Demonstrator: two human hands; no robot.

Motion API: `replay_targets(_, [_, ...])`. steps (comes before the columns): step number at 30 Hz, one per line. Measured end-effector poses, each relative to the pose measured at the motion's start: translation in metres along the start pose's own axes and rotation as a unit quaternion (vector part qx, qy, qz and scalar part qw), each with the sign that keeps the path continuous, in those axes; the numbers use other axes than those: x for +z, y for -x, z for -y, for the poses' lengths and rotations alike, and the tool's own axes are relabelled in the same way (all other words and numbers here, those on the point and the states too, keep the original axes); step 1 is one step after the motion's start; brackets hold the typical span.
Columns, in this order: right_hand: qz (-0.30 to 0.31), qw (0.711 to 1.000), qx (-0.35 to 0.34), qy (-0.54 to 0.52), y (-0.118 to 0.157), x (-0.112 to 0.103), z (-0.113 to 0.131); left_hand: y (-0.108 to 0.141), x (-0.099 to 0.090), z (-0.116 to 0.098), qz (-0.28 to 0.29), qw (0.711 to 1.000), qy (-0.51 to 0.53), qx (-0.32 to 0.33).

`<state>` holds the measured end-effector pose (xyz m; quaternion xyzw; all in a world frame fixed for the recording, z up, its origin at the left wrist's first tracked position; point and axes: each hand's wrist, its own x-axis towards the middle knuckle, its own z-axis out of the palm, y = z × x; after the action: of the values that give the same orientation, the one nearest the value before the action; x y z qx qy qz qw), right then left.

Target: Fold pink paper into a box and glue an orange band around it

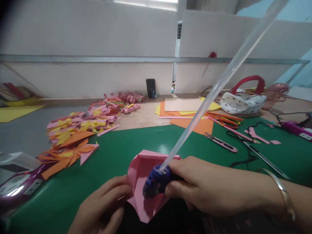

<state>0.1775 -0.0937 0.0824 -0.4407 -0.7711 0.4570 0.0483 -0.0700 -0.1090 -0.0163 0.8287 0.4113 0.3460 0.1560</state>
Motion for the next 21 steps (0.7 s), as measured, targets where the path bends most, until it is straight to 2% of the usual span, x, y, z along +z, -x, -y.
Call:
replay_targets(4, [-0.001,1.000,0.027,-0.016,-0.001,0.003,-0.004,-0.004,0.002,-0.001,0.026,0.999,-0.024,0.001])
replay_targets(8, [-0.022,0.999,0.037,0.004,-0.001,0.002,0.008,-0.003,0.004,0.001,0.038,0.998,-0.037,0.016])
replay_targets(11, [-0.034,0.999,0.015,-0.003,-0.002,0.002,0.016,0.000,0.005,0.005,0.048,0.998,-0.043,0.013])
replay_targets(14, [-0.008,0.999,-0.019,-0.037,-0.002,0.003,0.019,0.002,0.006,0.007,0.045,0.998,-0.051,0.014])
replay_targets(16, [0.013,0.998,-0.022,-0.053,-0.001,0.004,0.020,0.002,0.005,0.008,0.040,0.998,-0.054,0.012])
replay_targets(21, [-0.005,0.999,-0.025,-0.044,0.006,-0.001,0.022,0.000,0.006,0.005,0.060,0.997,-0.041,-0.030])
